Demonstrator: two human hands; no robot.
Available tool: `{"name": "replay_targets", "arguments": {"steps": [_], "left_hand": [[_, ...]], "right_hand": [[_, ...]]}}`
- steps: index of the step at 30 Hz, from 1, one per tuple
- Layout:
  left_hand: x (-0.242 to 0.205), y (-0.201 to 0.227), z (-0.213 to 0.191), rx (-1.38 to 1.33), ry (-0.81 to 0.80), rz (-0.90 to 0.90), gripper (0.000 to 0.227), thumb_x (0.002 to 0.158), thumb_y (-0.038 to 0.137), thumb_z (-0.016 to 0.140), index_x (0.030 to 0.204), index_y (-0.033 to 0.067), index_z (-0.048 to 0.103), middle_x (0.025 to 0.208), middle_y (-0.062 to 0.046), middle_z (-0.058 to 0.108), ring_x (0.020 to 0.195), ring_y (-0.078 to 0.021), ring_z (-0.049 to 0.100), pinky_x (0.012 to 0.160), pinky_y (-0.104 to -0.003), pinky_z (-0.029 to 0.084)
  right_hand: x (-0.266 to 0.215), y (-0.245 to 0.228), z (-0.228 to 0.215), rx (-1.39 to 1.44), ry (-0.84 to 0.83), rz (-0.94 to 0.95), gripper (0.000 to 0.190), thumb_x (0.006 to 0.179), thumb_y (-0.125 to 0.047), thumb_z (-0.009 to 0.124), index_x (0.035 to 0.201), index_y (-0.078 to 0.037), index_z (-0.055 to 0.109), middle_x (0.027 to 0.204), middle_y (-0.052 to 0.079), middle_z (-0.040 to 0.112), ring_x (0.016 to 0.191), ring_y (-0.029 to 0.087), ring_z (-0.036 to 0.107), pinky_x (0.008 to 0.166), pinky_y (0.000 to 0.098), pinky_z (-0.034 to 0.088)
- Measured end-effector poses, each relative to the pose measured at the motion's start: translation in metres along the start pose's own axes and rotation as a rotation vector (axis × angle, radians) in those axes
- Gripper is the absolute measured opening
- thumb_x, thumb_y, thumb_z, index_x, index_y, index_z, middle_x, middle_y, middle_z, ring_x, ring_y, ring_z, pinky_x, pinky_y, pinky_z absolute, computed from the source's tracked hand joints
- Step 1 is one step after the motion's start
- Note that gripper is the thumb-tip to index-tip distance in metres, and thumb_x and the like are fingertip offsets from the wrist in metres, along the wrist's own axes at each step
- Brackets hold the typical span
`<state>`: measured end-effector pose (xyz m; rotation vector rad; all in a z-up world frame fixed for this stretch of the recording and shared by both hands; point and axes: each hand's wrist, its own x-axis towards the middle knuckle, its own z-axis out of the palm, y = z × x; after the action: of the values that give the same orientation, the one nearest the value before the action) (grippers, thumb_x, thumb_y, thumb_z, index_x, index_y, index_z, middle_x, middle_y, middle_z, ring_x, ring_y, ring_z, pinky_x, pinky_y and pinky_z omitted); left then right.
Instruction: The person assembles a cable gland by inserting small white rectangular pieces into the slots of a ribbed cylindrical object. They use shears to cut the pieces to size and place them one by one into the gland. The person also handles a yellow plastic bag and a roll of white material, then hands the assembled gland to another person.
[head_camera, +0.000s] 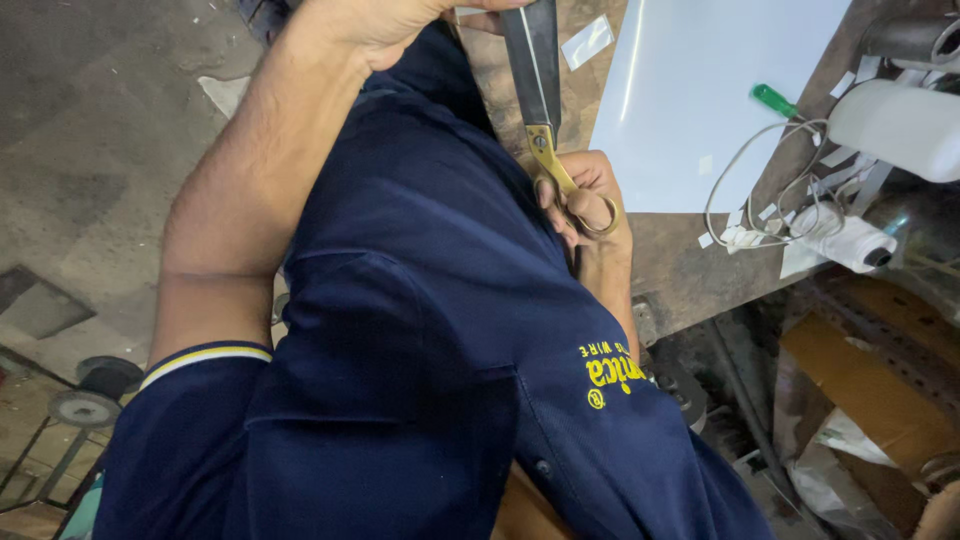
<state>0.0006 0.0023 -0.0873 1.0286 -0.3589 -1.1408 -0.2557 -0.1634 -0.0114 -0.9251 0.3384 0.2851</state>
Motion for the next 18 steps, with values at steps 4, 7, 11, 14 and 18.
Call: {"name": "replay_targets", "arguments": {"steps": [4,7,11,14,18], "left_hand": [[-0.003,0.013,0.005,0.021,-0.015,-0.019,0.016,0.099,0.025,0.082,0.103,0.0099,0.078,0.095,0.002,0.075,0.091,-0.0086,0.071,0.092,-0.028,0.055],[-0.005,0.02,0.009,0.028,0.001,-0.037,0.017,0.097,0.026,0.082,0.102,0.01,0.078,0.093,0.002,0.075,0.089,-0.009,0.07,0.091,-0.028,0.055],[-0.007,0.026,0.011,0.065,-0.016,-0.038,0.018,0.099,0.028,0.081,0.103,0.01,0.078,0.093,0.002,0.074,0.088,-0.0091,0.069,0.089,-0.028,0.055],[-0.007,0.028,0.013,0.093,-0.015,-0.033,0.019,0.1,0.029,0.081,0.102,0.01,0.078,0.091,0.003,0.073,0.086,-0.0091,0.068,0.085,-0.028,0.055],[-0.005,0.028,0.015,0.129,-0.005,-0.058,0.021,0.1,0.031,0.079,0.101,0.0095,0.078,0.09,0.002,0.073,0.086,-0.0102,0.07,0.079,-0.028,0.057]], "right_hand": [[-0.001,0.002,0.0,-0.001,0.066,0.026,0.068,0.086,-0.062,0.079,0.083,0.005,0.064,0.058,0.005,0.057,0.036,0.006,0.043,0.034,0.0177,0.031],[-0.001,0.005,0.0,0.044,0.133,0.038,0.072,0.087,-0.066,0.075,0.08,0.005,0.066,0.055,0.005,0.058,0.034,0.005,0.043,0.033,0.0171,0.031],[0.001,0.006,-0.001,-0.007,0.003,-0.046,0.072,0.084,-0.066,0.076,0.085,0.005,0.064,0.058,0.004,0.056,0.037,0.006,0.043,0.036,0.0177,0.032],[0.0,0.007,-0.002,0.018,-0.01,-0.05,0.062,0.087,-0.053,0.081,0.086,0.007,0.064,0.059,0.006,0.057,0.038,0.008,0.044,0.036,0.0195,0.033],[-0.003,0.011,-0.005,0.047,0.099,0.003,0.011,0.081,-0.001,0.065,0.079,0.009,0.065,0.057,0.01,0.058,0.036,0.01,0.044,0.034,0.0232,0.035]]}}
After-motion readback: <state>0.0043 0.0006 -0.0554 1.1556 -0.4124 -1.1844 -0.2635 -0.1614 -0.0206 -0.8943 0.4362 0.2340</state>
